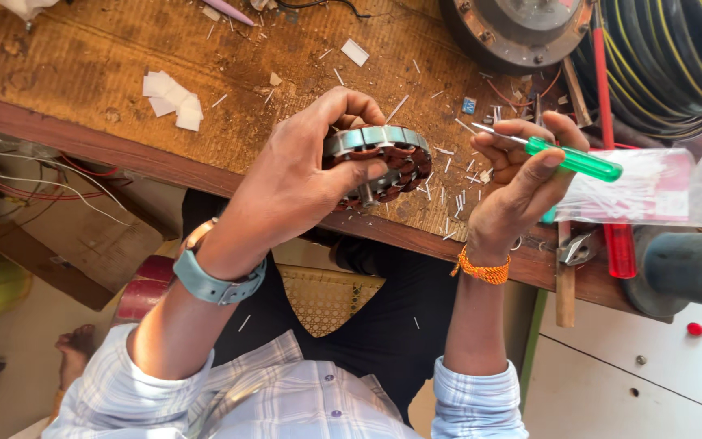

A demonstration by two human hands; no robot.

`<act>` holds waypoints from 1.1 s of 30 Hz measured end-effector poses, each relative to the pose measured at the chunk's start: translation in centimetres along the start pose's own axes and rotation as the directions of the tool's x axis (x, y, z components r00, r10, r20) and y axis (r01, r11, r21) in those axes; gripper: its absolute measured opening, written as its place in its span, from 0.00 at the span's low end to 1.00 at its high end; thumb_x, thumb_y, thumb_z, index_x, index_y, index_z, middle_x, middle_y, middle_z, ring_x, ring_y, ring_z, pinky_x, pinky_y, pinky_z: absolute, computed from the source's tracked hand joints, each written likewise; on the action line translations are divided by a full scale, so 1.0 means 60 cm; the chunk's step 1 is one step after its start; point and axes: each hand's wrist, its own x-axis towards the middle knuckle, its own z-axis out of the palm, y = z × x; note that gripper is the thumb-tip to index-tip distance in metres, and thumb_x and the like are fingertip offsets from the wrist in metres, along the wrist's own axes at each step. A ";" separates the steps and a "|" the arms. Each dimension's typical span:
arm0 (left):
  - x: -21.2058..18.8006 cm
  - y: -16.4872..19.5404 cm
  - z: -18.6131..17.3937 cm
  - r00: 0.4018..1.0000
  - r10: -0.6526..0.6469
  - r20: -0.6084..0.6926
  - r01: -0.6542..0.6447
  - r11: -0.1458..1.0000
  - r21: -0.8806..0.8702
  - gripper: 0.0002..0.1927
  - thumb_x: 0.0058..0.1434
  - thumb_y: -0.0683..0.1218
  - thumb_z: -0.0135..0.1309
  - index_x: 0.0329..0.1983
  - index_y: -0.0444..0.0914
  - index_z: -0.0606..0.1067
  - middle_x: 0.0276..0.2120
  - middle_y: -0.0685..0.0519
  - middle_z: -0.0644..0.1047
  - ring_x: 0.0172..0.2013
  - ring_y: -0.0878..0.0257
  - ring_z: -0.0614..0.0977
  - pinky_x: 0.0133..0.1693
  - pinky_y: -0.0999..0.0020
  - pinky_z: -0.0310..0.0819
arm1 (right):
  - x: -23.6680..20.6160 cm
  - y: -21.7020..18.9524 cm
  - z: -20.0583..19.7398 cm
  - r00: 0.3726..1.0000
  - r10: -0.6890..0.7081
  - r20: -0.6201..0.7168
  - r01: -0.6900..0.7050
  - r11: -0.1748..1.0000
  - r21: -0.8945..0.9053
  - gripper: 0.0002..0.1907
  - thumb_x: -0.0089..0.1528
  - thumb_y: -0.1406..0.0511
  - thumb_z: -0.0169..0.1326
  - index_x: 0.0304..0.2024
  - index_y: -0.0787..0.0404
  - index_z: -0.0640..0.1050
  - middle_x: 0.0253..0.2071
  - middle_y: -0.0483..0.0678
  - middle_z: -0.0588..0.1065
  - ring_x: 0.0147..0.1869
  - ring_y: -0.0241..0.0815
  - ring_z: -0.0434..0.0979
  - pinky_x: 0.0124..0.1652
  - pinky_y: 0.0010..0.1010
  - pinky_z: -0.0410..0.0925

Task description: The person cuts small white insulating pieces with scissors and inserts them into the slots of a motor rotor. They use a screwdriver to adjust the pieces and repeat the process for multiple slots.

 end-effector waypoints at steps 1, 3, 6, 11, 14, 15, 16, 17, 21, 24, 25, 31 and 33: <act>-0.002 0.002 0.005 1.000 -0.021 -0.012 0.021 1.000 0.002 0.18 0.56 0.42 0.65 0.48 0.38 0.73 0.35 0.53 0.79 0.36 0.66 0.81 0.40 0.69 0.76 | -0.003 -0.009 0.002 0.999 0.035 -0.016 -0.034 0.995 0.089 0.25 0.76 0.52 0.47 0.65 0.63 0.64 0.45 0.56 0.77 0.43 0.44 0.83 0.46 0.34 0.79; -0.004 0.005 0.016 0.997 0.075 -0.029 -0.074 0.996 0.041 0.19 0.55 0.42 0.67 0.48 0.39 0.74 0.37 0.53 0.79 0.38 0.65 0.81 0.41 0.68 0.77 | -0.012 -0.032 0.002 0.994 0.106 -0.026 -0.097 0.967 0.237 0.24 0.73 0.58 0.55 0.65 0.62 0.64 0.45 0.54 0.77 0.44 0.43 0.82 0.47 0.34 0.79; -0.017 0.008 0.028 0.953 0.302 -0.032 -0.295 0.946 0.135 0.19 0.56 0.41 0.68 0.48 0.39 0.74 0.41 0.52 0.79 0.43 0.61 0.80 0.47 0.64 0.76 | -0.043 -0.073 0.002 0.991 0.134 0.027 -0.135 0.935 0.328 0.25 0.70 0.66 0.63 0.63 0.62 0.65 0.42 0.53 0.78 0.44 0.44 0.81 0.47 0.36 0.78; -0.029 0.006 0.037 0.927 0.375 -0.020 -0.366 0.916 0.165 0.18 0.57 0.40 0.66 0.49 0.40 0.74 0.41 0.51 0.77 0.46 0.53 0.79 0.50 0.58 0.72 | -0.075 -0.117 0.012 0.987 -0.041 0.157 0.035 0.999 0.037 0.18 0.70 0.66 0.64 0.56 0.61 0.69 0.36 0.55 0.79 0.41 0.50 0.84 0.46 0.43 0.80; -0.029 0.008 0.033 0.946 0.325 -0.010 -0.320 0.936 0.143 0.18 0.56 0.40 0.66 0.49 0.39 0.74 0.39 0.51 0.76 0.44 0.53 0.79 0.48 0.58 0.72 | -0.075 -0.124 0.024 0.971 -0.064 0.229 0.096 0.987 -0.130 0.18 0.70 0.67 0.63 0.56 0.61 0.68 0.36 0.57 0.79 0.41 0.51 0.84 0.47 0.43 0.80; -0.030 0.008 0.032 0.943 0.331 -0.010 -0.326 0.934 0.149 0.18 0.56 0.40 0.66 0.49 0.39 0.74 0.39 0.51 0.76 0.45 0.53 0.78 0.48 0.58 0.72 | -0.073 -0.123 0.028 0.966 -0.067 0.250 0.108 0.982 -0.152 0.18 0.71 0.68 0.63 0.56 0.61 0.68 0.36 0.58 0.80 0.42 0.52 0.85 0.47 0.43 0.80; -0.031 0.009 0.030 0.941 0.337 -0.009 -0.332 0.931 0.153 0.18 0.56 0.39 0.66 0.49 0.40 0.74 0.40 0.51 0.76 0.46 0.53 0.78 0.49 0.58 0.72 | -0.072 -0.123 0.030 0.962 -0.071 0.266 0.108 0.986 -0.129 0.18 0.70 0.68 0.63 0.57 0.60 0.68 0.37 0.58 0.80 0.42 0.52 0.85 0.47 0.43 0.81; -0.031 0.010 0.029 0.939 0.344 -0.007 -0.339 0.928 0.156 0.18 0.55 0.39 0.65 0.49 0.40 0.74 0.40 0.51 0.76 0.46 0.53 0.78 0.49 0.58 0.72 | -0.070 -0.124 0.030 0.957 -0.061 0.283 0.094 0.990 -0.104 0.19 0.71 0.68 0.63 0.57 0.60 0.67 0.38 0.57 0.80 0.43 0.52 0.85 0.48 0.43 0.81; -0.029 0.010 0.026 0.942 0.334 0.030 -0.333 0.926 0.177 0.19 0.56 0.39 0.66 0.49 0.39 0.74 0.40 0.50 0.75 0.46 0.52 0.77 0.48 0.57 0.71 | -0.061 -0.131 0.021 0.933 0.008 0.359 0.014 0.998 -0.058 0.22 0.72 0.71 0.62 0.61 0.59 0.65 0.40 0.56 0.80 0.46 0.53 0.85 0.55 0.46 0.80; -0.028 0.009 0.025 0.930 0.365 0.044 -0.367 0.913 0.179 0.20 0.55 0.40 0.66 0.50 0.39 0.74 0.42 0.50 0.76 0.47 0.51 0.77 0.48 0.57 0.71 | -0.052 -0.132 0.014 0.912 0.036 0.409 0.015 0.993 -0.120 0.23 0.73 0.71 0.60 0.64 0.61 0.64 0.41 0.57 0.80 0.46 0.53 0.86 0.60 0.49 0.79; -0.029 0.008 0.024 0.928 0.369 0.051 -0.372 0.911 0.177 0.20 0.55 0.41 0.66 0.50 0.39 0.74 0.43 0.50 0.76 0.47 0.51 0.78 0.48 0.57 0.72 | -0.048 -0.128 0.014 0.905 0.041 0.423 0.014 0.992 -0.127 0.23 0.72 0.71 0.60 0.65 0.61 0.64 0.41 0.58 0.80 0.46 0.53 0.86 0.60 0.50 0.79; -0.053 0.008 0.031 0.921 0.382 -0.072 -0.355 0.902 0.247 0.22 0.60 0.44 0.66 0.58 0.40 0.75 0.49 0.50 0.79 0.51 0.52 0.79 0.52 0.58 0.74 | -0.036 -0.117 0.017 0.884 0.006 0.468 0.061 0.990 -0.129 0.23 0.73 0.68 0.58 0.66 0.61 0.63 0.41 0.58 0.80 0.46 0.53 0.86 0.58 0.47 0.79; -0.059 0.006 0.038 0.924 0.366 -0.109 -0.331 0.910 0.251 0.21 0.61 0.43 0.64 0.58 0.40 0.75 0.49 0.51 0.79 0.51 0.52 0.80 0.53 0.59 0.75 | -0.045 -0.115 0.019 0.894 -0.002 0.449 0.075 0.987 -0.145 0.23 0.73 0.67 0.58 0.65 0.60 0.62 0.41 0.57 0.80 0.46 0.52 0.86 0.59 0.46 0.80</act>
